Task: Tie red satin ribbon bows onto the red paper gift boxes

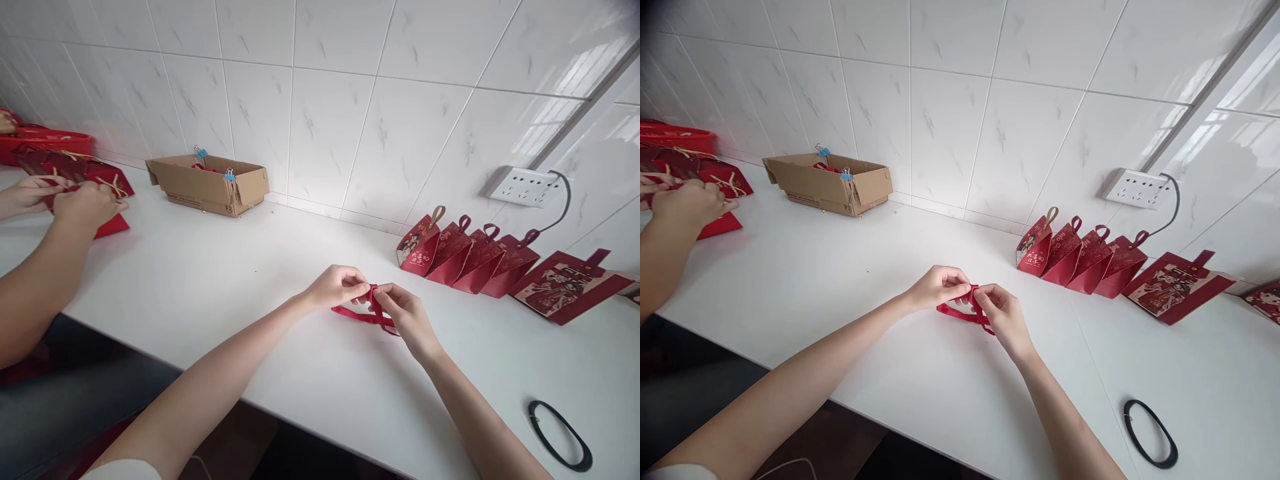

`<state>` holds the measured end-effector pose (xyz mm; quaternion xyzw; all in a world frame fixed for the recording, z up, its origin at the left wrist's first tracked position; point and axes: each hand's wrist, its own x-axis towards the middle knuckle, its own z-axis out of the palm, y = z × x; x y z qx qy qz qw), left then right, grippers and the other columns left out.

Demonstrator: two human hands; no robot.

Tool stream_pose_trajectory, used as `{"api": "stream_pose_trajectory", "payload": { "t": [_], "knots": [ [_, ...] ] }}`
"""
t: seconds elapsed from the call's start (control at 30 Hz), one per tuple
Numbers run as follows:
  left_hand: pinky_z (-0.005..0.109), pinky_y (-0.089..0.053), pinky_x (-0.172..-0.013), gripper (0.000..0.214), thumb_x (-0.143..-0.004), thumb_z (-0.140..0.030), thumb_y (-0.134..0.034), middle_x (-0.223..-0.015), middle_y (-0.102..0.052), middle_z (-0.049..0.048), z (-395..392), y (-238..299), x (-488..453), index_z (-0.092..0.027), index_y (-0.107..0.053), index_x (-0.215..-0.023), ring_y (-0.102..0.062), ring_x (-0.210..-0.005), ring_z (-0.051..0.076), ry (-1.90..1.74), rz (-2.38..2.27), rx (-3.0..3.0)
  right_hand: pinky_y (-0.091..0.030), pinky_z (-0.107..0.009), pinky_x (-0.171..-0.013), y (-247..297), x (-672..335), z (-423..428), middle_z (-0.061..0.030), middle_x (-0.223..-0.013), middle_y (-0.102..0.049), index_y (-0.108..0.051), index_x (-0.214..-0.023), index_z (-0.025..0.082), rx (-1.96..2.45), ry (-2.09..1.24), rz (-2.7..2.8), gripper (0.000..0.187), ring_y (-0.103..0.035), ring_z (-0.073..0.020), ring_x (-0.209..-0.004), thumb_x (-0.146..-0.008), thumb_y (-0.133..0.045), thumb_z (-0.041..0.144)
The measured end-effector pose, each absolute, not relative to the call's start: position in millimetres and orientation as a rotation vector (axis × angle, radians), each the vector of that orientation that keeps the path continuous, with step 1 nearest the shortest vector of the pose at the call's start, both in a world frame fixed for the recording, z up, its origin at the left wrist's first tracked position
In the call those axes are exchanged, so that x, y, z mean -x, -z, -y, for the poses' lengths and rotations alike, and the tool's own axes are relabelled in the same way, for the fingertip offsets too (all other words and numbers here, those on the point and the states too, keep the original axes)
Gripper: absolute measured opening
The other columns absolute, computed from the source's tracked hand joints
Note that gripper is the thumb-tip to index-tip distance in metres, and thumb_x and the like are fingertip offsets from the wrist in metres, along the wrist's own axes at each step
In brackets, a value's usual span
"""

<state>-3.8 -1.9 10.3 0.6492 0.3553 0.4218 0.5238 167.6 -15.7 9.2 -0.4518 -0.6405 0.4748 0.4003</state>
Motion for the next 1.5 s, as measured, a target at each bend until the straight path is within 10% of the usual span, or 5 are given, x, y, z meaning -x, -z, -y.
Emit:
{"api": "stream_pose_trajectory", "payload": {
  "t": [1.5],
  "knots": [
    [0.02,-0.044,-0.046,0.018,-0.075,-0.029,-0.062,-0.05,-0.057,-0.0013,6.3,-12.1,5.4,-0.012,-0.06,-0.068,-0.058,-0.046,0.01,-0.946,-0.82,-1.664,-0.034,-0.021,-0.036,-12.6,-166.7,23.0,-0.0042,-0.062,-0.061,-0.062,-0.075,0.016,1.136,-1.057,1.675,0.043,-0.045,-0.0097,-0.044,-0.076,-0.054,0.058]
  ]
}}
